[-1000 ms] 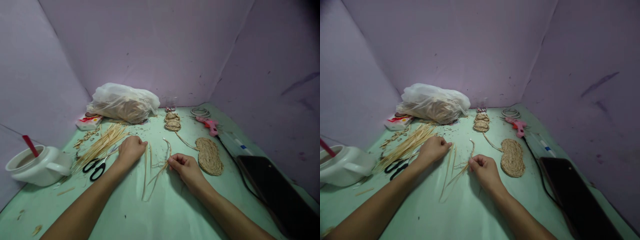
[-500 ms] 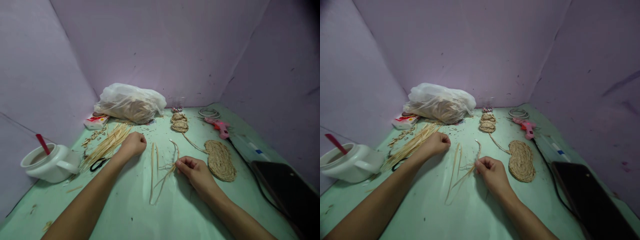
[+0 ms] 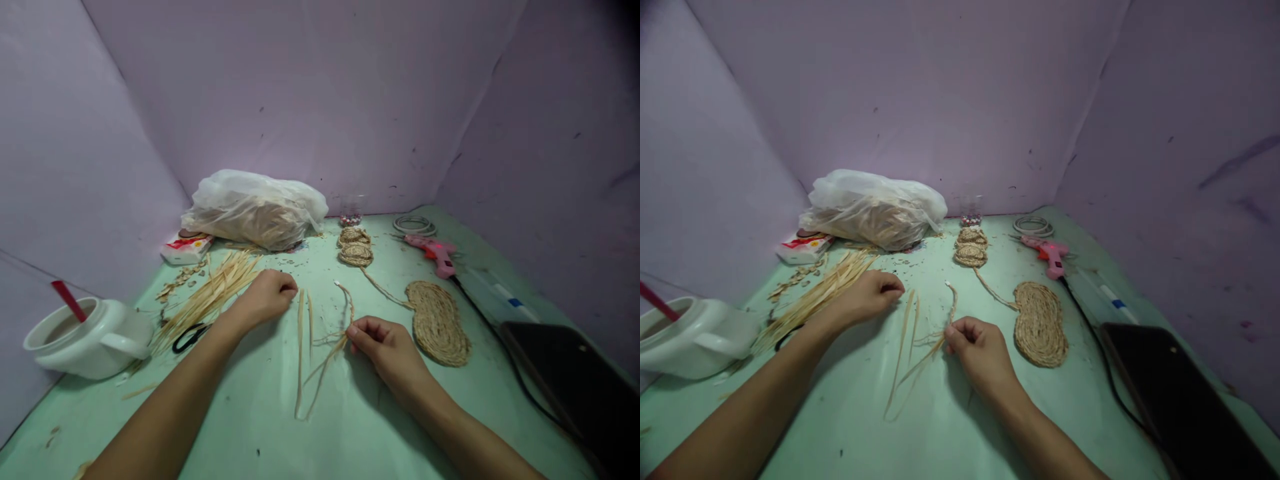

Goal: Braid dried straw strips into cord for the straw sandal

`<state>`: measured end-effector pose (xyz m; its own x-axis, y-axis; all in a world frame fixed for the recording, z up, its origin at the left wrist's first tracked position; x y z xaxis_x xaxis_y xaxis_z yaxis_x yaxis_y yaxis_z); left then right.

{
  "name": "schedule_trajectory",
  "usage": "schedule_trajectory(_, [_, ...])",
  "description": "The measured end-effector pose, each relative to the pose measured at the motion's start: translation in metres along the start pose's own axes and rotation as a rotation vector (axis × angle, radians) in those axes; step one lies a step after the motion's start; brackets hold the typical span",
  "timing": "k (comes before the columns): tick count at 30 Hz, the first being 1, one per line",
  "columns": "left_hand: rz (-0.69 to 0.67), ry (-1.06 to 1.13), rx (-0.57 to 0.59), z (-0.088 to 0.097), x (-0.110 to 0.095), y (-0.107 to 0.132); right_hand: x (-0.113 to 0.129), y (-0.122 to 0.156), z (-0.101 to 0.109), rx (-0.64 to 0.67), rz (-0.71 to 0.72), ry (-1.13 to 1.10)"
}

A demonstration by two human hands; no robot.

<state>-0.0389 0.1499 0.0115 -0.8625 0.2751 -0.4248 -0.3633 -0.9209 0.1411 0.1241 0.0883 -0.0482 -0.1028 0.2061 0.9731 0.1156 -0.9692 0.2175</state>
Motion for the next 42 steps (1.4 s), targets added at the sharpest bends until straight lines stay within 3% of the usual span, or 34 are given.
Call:
schedule_trajectory(5, [0.313,-0.195,-0.132,-0.003,0.009,-0.002,-0.001,-0.002,0.0,0.004,0.029,0.009])
schedule_trajectory(9, [0.413,-0.296,-0.131,-0.012,0.0,0.0,-0.002,-0.003,-0.001,0.01,0.03,0.007])
schedule_trajectory(15, [0.425,-0.167,-0.132,-0.021,0.013,-0.006,0.002,-0.001,0.0,0.013,0.042,0.006])
schedule_trajectory(19, [0.39,0.111,-0.178,-0.019,0.016,-0.004,0.005,0.0,0.001,-0.001,0.049,-0.013])
schedule_trajectory(22, [0.39,0.506,-0.189,-0.021,0.005,0.014,0.005,0.0,0.001,-0.005,0.05,-0.052])
schedule_trajectory(26, [0.383,0.847,-0.046,-0.046,-0.027,0.039,0.004,0.0,0.0,0.003,0.06,-0.092])
schedule_trajectory(32, [0.389,0.87,-0.051,-0.074,-0.034,0.045,0.007,0.002,0.001,0.003,0.044,-0.091])
schedule_trajectory(42, [0.395,0.773,-0.141,-0.079,-0.03,0.042,0.003,0.001,0.002,-0.002,0.036,-0.118])
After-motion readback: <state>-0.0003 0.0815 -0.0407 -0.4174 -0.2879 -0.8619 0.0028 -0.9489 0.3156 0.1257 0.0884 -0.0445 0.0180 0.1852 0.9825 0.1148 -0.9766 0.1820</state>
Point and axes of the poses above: each hand's wrist, its own y-axis away from the middle knuckle, its own z-axis out of the back of the hand, x = y × z, the point moved 9 cm from there along -y, towards the middle knuckle, and after that the axes turned 5 degrees about x, right-handed, at the moved point
